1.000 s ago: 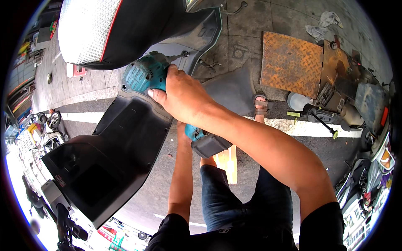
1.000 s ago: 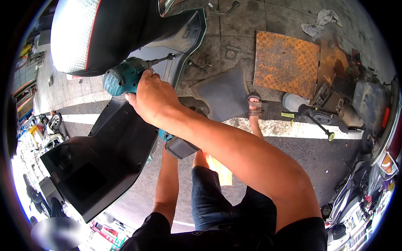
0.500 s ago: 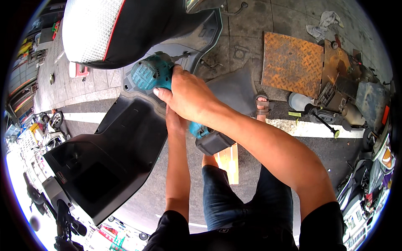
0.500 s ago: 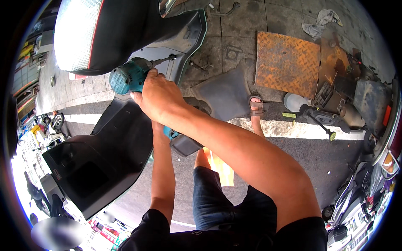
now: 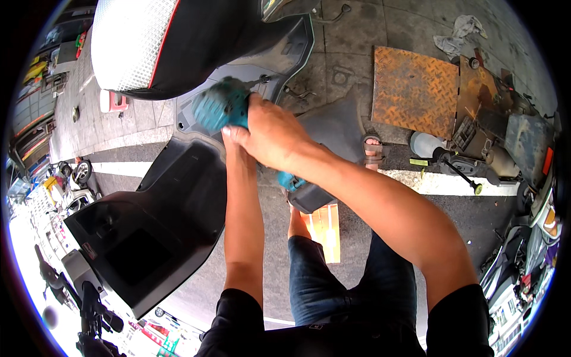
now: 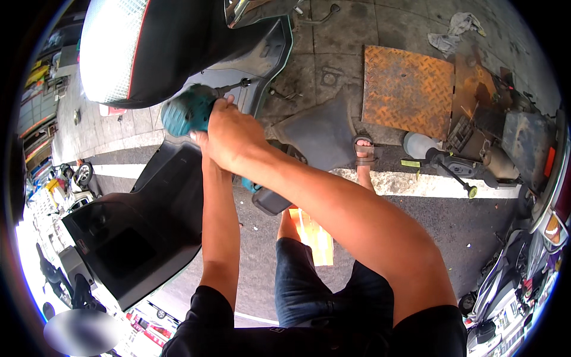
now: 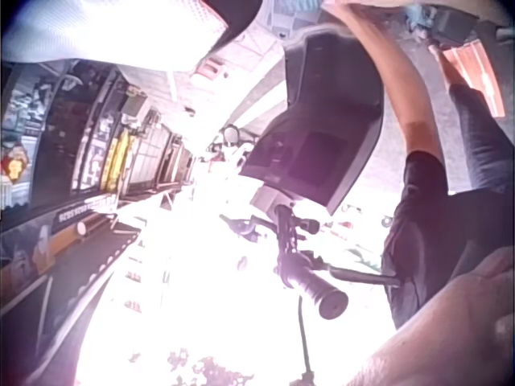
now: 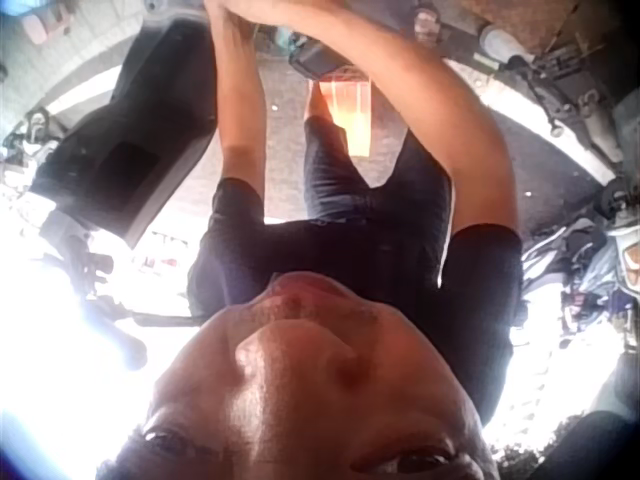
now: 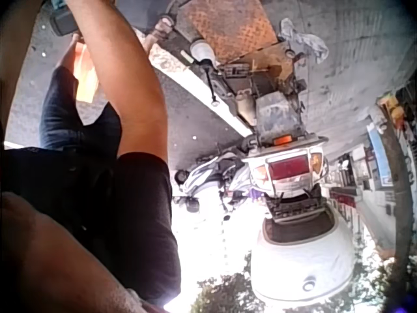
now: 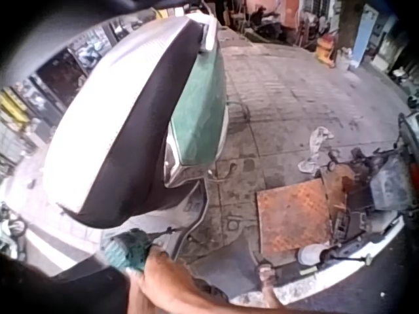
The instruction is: The person installs a floorboard panel on a scooter by positioning it onto the base by hand, driving screws with an electric drill, and fastening bolts with an electric wrench.
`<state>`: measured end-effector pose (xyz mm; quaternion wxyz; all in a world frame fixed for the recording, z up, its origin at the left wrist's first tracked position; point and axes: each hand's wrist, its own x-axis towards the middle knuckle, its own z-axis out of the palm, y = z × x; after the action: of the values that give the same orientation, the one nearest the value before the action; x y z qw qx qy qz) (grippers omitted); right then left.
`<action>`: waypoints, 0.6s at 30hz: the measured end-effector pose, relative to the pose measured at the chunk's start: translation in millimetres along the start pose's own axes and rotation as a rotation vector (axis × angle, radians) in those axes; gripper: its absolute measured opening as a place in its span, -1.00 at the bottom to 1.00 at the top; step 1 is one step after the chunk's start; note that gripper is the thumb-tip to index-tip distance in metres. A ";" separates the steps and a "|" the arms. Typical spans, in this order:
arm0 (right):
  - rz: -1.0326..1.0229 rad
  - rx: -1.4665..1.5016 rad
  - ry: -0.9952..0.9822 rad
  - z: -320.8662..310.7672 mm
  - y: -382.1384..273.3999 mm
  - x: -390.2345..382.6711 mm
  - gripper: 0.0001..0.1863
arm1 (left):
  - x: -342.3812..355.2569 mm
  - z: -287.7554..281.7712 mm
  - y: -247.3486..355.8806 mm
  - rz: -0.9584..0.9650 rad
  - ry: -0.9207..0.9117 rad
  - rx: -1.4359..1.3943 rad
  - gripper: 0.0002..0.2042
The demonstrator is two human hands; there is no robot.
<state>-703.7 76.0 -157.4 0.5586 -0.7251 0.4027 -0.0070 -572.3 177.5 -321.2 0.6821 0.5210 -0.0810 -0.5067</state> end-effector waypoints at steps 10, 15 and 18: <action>-0.089 0.067 -0.057 -15.9 13.1 -4.4 -0.41 | 12.8 65.2 13.9 0.103 -0.013 -0.151 -0.72; -0.009 0.192 -0.179 -54.0 48.9 -28.0 -0.35 | 18.2 71.7 -7.0 0.021 -0.043 -0.447 -0.88; -0.055 0.326 -0.242 -78.3 68.6 -54.6 -0.22 | -19.6 110.1 13.7 0.184 0.200 -0.069 -0.86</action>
<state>-816.1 41.8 -160.0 0.7124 -0.6314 0.3063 0.0001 -643.5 122.6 -253.3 0.7478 0.5357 -0.0425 -0.3899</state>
